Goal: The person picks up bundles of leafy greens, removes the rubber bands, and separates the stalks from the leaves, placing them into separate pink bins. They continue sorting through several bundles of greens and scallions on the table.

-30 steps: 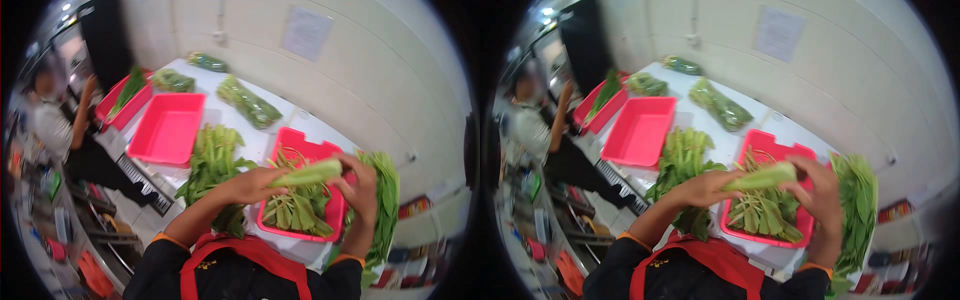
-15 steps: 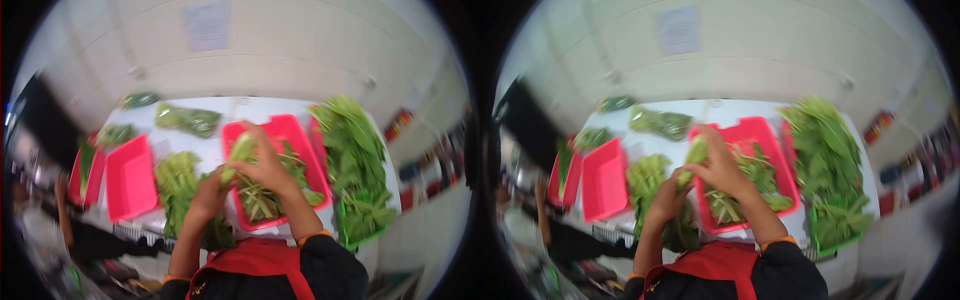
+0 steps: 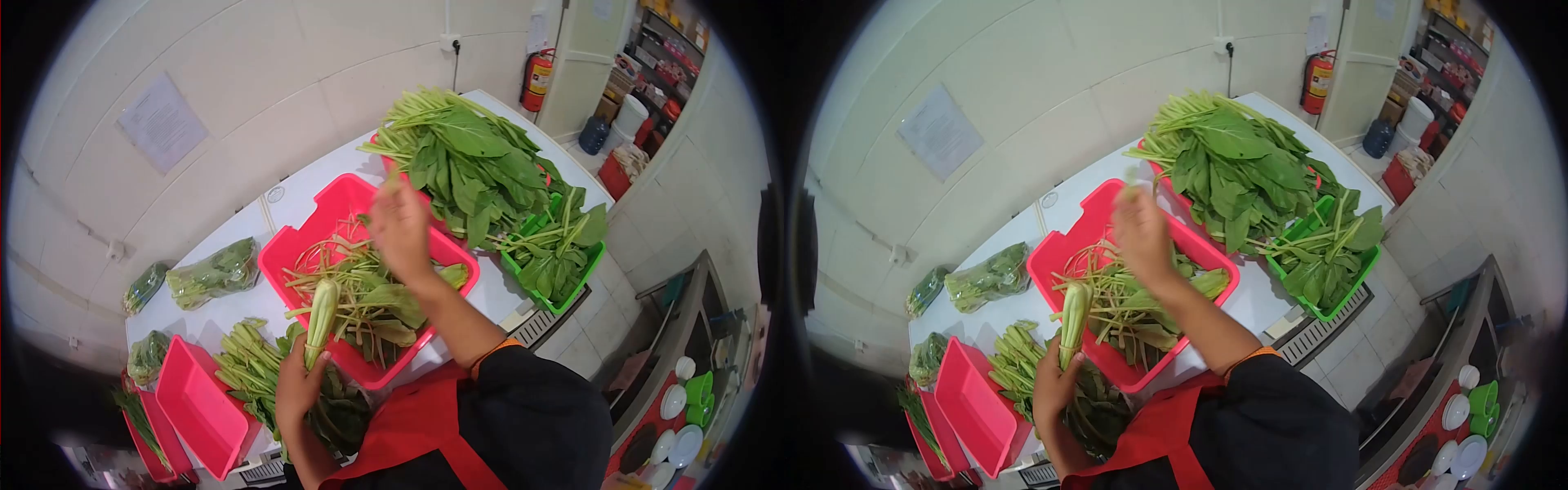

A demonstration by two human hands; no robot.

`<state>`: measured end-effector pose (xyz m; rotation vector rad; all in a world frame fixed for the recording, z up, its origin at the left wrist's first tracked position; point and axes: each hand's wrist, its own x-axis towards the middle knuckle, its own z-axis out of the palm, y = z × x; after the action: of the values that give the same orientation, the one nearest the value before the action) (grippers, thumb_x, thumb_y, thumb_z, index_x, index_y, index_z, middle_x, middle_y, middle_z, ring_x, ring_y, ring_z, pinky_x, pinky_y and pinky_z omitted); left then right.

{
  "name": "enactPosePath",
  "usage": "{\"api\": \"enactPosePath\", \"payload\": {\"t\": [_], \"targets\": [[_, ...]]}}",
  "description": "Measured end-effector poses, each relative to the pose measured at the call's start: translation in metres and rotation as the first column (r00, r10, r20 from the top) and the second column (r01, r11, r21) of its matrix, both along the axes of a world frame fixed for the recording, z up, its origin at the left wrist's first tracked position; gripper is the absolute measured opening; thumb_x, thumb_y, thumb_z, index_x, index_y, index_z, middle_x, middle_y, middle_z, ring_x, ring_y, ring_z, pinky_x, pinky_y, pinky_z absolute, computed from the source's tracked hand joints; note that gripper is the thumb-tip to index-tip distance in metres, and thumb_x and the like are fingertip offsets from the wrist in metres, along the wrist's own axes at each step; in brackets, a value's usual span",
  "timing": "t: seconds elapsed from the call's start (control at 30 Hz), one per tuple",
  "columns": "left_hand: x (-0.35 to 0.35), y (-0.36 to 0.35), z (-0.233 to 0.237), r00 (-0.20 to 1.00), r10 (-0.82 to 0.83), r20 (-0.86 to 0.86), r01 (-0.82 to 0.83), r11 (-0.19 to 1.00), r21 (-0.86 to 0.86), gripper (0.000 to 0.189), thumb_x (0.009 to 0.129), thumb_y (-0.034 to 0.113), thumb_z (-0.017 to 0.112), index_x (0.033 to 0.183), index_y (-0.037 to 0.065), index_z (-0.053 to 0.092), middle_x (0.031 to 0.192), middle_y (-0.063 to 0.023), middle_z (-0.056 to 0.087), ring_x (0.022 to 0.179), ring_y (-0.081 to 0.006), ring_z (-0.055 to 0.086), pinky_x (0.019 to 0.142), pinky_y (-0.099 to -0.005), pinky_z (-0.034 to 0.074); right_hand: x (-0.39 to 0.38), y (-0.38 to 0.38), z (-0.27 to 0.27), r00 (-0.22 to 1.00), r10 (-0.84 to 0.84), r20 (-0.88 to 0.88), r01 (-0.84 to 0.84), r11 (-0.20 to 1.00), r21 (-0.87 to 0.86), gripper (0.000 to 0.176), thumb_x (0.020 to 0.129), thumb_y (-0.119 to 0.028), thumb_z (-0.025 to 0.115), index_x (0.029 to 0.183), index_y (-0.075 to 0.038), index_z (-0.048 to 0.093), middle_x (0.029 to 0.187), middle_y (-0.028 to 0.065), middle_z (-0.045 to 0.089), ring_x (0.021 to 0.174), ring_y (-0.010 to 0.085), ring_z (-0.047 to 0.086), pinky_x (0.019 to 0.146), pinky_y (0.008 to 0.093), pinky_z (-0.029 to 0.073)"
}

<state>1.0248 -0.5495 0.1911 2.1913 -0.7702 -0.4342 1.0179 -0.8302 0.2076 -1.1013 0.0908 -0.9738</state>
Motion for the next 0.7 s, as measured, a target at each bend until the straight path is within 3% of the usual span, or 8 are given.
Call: {"api": "enactPosePath", "payload": {"t": [0.03, 0.1, 0.13, 0.2, 0.3, 0.4, 0.5, 0.7], "targets": [[0.001, 0.003, 0.002, 0.996, 0.028, -0.082, -0.030, 0.999, -0.029, 0.039, 0.098, 0.020, 0.064, 0.131, 0.004, 0.053, 0.093, -0.0143, 0.067, 0.079, -0.0256, 0.065, 0.075, -0.0388, 0.052, -0.001, -0.007, 0.006, 0.996, -0.058, 0.066, 0.053, 0.996, 0.075, 0.021, 0.107, -0.031, 0.052, 0.098, -0.012, 0.052, 0.068, -0.0064, 0.039, 0.051, 0.0025, 0.033, 0.045, 0.0191, 0.032], [0.004, 0.017, 0.002, 0.978, 0.069, -0.196, -0.104, 0.980, -0.173, 0.037, 0.100, 0.021, 0.062, 0.130, 0.002, 0.052, 0.093, -0.0098, 0.065, 0.077, -0.0184, 0.063, 0.075, -0.0356, 0.052, -0.004, -0.019, -0.011, 0.997, 0.011, 0.074, -0.015, 0.998, 0.059, 0.021, 0.106, -0.026, 0.053, 0.106, -0.006, 0.057, 0.081, 0.0018, 0.055, 0.066, 0.0109, 0.055, 0.061, 0.0250, 0.048], [0.010, 0.018, -0.007, 0.974, 0.065, -0.218, -0.130, 0.946, -0.297, 0.037, 0.101, 0.023, 0.061, 0.129, 0.002, 0.052, 0.093, -0.0094, 0.063, 0.078, -0.0180, 0.063, 0.076, -0.0351, 0.053, -0.002, -0.018, -0.024, 0.997, -0.053, -0.056, 0.037, 0.965, -0.258, 0.020, 0.105, -0.024, 0.054, 0.110, -0.004, 0.058, 0.090, 0.0055, 0.057, 0.078, 0.0159, 0.058, 0.069, 0.0287, 0.049], [0.012, 0.019, -0.003, 0.957, 0.022, -0.289, -0.169, 0.850, -0.498, 0.038, 0.103, 0.028, 0.058, 0.128, 0.001, 0.050, 0.094, -0.0099, 0.062, 0.081, -0.0185, 0.063, 0.078, -0.0360, 0.054, 0.008, -0.011, -0.045, 0.949, -0.269, -0.165, 0.027, 0.591, -0.806, 0.024, 0.103, -0.018, 0.056, 0.119, -0.001, 0.058, 0.109, 0.0129, 0.062, 0.100, 0.0257, 0.063, 0.086, 0.0362, 0.051], [0.011, 0.016, 0.014, 0.898, -0.182, -0.401, -0.165, 0.705, -0.689, 0.042, 0.105, 0.032, 0.055, 0.133, 0.001, 0.044, 0.101, -0.0112, 0.061, 0.088, -0.0192, 0.063, 0.083, -0.0378, 0.054, -0.003, 0.033, -0.042, 0.913, -0.106, -0.395, -0.206, 0.714, -0.669, 0.037, 0.099, -0.015, 0.059, 0.132, 0.002, 0.057, 0.136, 0.0192, 0.054, 0.128, 0.0361, 0.052, 0.108, 0.0426, 0.040], [0.009, 0.006, 0.019, 0.812, -0.416, -0.409, -0.115, 0.572, -0.812, 0.043, 0.108, 0.029, 0.048, 0.141, 0.004, 0.037, 0.106, -0.0101, 0.061, 0.091, -0.0174, 0.062, 0.090, -0.0355, 0.052, -0.010, 0.066, -0.037, 0.856, 0.332, -0.397, -0.495, 0.749, -0.440, 0.037, 0.098, -0.018, 0.064, 0.129, 0.002, 0.059, 0.121, 0.0153, 0.065, 0.111, 0.0229, 0.064, 0.095, 0.0345, 0.050], [0.011, 0.002, 0.016, 0.871, -0.192, -0.452, -0.180, 0.733, -0.657, 0.038, 0.109, 0.028, 0.046, 0.138, 0.004, 0.040, 0.106, -0.0101, 0.060, 0.091, -0.0173, 0.062, 0.089, -0.0349, 0.051, -0.020, 0.086, -0.021, 0.701, 0.581, -0.413, -0.697, 0.680, -0.228, 0.032, 0.098, -0.020, 0.066, 0.122, 0.002, 0.063, 0.100, 0.0105, 0.071, 0.089, 0.0147, 0.067, 0.080, 0.0295, 0.054], [0.009, 0.002, 0.018, 0.915, -0.032, -0.401, -0.244, 0.749, -0.616, 0.030, 0.109, 0.021, 0.045, 0.132, 0.003, 0.041, 0.108, -0.0090, 0.061, 0.094, -0.0135, 0.061, 0.085, -0.0304, 0.050, -0.024, 0.092, -0.008, 0.664, 0.579, -0.473, -0.733, 0.629, -0.258, 0.019, 0.098, -0.015, 0.066, 0.100, 0.003, 0.062, 0.087, 0.0029, 0.068, 0.076, 0.0104, 0.065, 0.071, 0.0278, 0.054]]}}
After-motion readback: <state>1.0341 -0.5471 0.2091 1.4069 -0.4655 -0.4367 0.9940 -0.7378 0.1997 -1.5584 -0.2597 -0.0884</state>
